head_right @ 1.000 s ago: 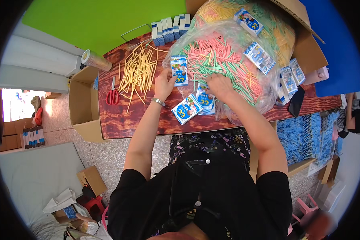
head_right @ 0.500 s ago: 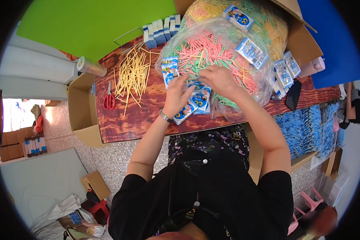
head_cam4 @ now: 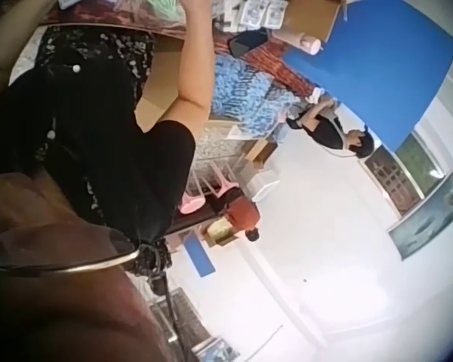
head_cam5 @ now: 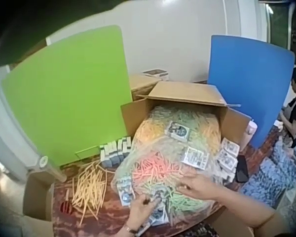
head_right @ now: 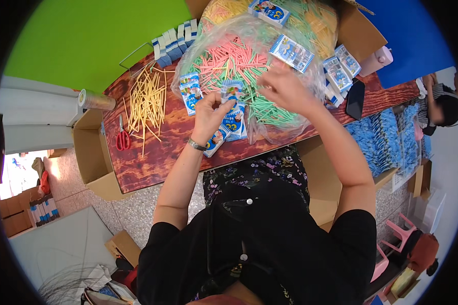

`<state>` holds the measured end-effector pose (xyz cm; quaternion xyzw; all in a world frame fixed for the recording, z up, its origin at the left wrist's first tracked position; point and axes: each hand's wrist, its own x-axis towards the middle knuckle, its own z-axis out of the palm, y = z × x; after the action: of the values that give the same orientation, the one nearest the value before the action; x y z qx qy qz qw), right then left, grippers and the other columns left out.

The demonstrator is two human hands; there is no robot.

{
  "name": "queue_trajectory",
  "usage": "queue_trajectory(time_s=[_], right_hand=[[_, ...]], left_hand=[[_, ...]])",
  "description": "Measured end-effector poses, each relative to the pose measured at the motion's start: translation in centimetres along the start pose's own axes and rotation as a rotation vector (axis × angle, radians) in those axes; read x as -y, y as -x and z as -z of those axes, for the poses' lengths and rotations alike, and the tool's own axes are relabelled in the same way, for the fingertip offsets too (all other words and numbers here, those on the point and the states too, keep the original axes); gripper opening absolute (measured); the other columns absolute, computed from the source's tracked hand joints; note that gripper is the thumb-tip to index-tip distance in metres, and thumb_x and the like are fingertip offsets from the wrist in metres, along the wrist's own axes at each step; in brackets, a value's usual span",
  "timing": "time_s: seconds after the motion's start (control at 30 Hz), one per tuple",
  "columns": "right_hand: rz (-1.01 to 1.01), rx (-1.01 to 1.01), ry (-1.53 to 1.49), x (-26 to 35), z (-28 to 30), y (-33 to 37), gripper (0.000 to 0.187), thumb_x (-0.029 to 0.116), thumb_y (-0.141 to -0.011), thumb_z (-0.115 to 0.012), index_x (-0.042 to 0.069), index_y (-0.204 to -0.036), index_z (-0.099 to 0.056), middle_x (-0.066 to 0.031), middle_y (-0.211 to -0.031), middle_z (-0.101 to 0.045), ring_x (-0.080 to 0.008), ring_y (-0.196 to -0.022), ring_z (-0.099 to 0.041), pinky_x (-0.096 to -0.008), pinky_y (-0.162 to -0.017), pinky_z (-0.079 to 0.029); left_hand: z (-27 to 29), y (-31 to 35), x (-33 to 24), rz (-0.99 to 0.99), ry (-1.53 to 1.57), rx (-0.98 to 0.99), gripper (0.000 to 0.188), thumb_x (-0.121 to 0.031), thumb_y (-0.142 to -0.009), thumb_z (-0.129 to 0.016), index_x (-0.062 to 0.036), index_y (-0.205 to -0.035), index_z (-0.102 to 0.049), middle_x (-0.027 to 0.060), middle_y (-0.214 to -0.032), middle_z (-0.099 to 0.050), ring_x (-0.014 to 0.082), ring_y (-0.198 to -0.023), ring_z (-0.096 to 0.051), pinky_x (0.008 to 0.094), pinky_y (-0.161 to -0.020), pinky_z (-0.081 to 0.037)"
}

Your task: Sorting and packaging colorful items into small plastic packets from a large bulk bag at a workstation.

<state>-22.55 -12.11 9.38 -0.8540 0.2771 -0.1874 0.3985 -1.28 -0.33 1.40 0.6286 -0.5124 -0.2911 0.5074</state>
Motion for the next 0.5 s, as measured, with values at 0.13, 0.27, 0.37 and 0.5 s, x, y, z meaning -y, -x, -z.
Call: queue_trajectory(time_s=[0.13,0.27,0.37,0.5], right_hand=[[-0.061,0.234,0.623,-4.2,-5.2,2.6,0.029,0.020,-0.077,-0.072,0.003,-0.096,-0.060,-0.0142,-0.098,-0.058,-0.0327,-0.090,-0.062,-0.0442,-0.076,-0.053],[-0.148,0.161,0.838,-4.5,-7.2,2.0,0.030,0.023,-0.075,-0.072,0.002,-0.093,-0.059,-0.0162,-0.099,-0.055,-0.0341,-0.094,-0.060,-0.0434,-0.076,-0.053],[-0.164,0.151,0.846,-5.0,-7.5,1.8,0.023,0.018,-0.076,-0.065,0.001,-0.090,-0.061,-0.0163,-0.099,-0.056,-0.0329,-0.096,-0.060,-0.0436,-0.074,-0.054],[-0.086,0.070,0.879,-6.3,-8.2,1.8,0.027,0.021,-0.073,-0.070,0.001,-0.087,-0.059,-0.0149,-0.097,-0.055,-0.0305,-0.098,-0.057,-0.0430,-0.075,-0.052]], left_hand=[[-0.2,1.0,0.5,0.093,0.082,0.018,0.031,-0.017,-0.078,-0.077,-0.0029,-0.070,-0.050,0.0008,-0.060,-0.047,0.0091,-0.055,-0.040,0.0280,-0.049,-0.036],[-0.2,1.4,0.7,0.075,0.080,0.023,0.032,-0.016,-0.080,-0.075,-0.0023,-0.070,-0.048,0.0004,-0.060,-0.045,0.0087,-0.056,-0.038,0.0279,-0.049,-0.034],[0.0,1.8,0.7,0.093,0.082,0.023,0.032,-0.015,-0.081,-0.074,-0.0019,-0.070,-0.048,0.0006,-0.061,-0.045,0.0085,-0.058,-0.038,0.0277,-0.050,-0.035],[-0.1,1.8,1.0,0.083,0.091,0.014,0.031,-0.015,-0.081,-0.073,-0.0015,-0.070,-0.048,0.0012,-0.061,-0.045,0.0087,-0.058,-0.039,0.0279,-0.051,-0.035]])
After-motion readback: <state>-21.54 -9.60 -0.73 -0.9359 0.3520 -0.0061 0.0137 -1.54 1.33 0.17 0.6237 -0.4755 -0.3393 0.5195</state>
